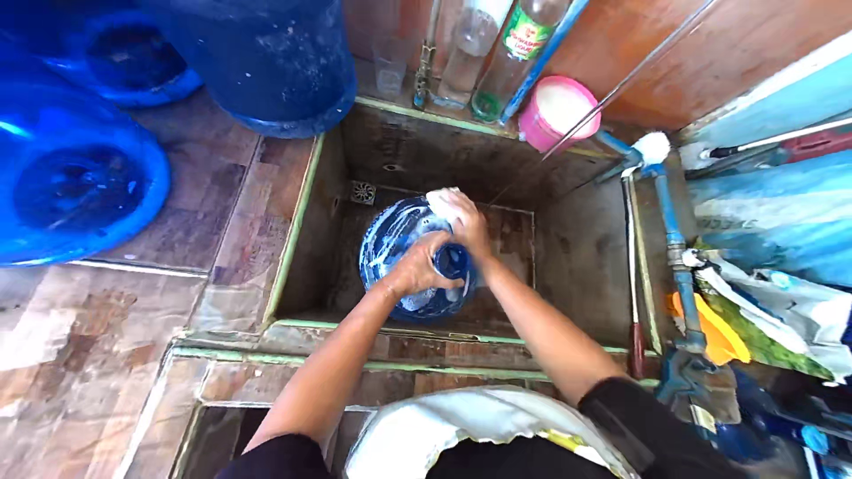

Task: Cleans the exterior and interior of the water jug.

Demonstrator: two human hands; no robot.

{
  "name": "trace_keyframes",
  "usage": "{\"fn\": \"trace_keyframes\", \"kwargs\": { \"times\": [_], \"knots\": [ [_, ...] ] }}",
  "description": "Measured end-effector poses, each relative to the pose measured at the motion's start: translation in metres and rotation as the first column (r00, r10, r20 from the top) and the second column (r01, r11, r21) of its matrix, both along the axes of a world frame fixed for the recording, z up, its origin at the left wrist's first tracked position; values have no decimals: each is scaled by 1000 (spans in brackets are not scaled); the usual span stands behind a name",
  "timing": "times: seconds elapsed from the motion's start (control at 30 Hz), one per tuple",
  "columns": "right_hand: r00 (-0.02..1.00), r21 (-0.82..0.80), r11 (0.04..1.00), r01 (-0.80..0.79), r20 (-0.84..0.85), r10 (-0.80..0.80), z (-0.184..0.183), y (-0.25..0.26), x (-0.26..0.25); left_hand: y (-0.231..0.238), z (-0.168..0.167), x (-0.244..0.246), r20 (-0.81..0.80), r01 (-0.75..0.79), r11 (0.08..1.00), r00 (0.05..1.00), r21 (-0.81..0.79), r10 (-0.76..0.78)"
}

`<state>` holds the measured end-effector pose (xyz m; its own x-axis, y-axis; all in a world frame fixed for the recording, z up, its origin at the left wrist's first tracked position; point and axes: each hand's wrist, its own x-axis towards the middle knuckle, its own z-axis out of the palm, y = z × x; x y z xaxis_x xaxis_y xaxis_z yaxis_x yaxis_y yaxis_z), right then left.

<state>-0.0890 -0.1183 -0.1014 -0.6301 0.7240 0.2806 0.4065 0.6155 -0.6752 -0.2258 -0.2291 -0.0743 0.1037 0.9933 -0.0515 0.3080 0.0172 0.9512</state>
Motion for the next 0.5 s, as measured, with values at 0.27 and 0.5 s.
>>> {"fn": "trace_keyframes", "kwargs": {
  "times": [0.27,0.5],
  "knots": [
    [906,-320,917,239,-267,-329,46,-94,69,7,-12,1,24,-345,933,939,104,344],
    [983,411,895,175,-21,-182,45,-59,60,31,-9,84,-62,-343,905,927,253,369]
  ]
}}
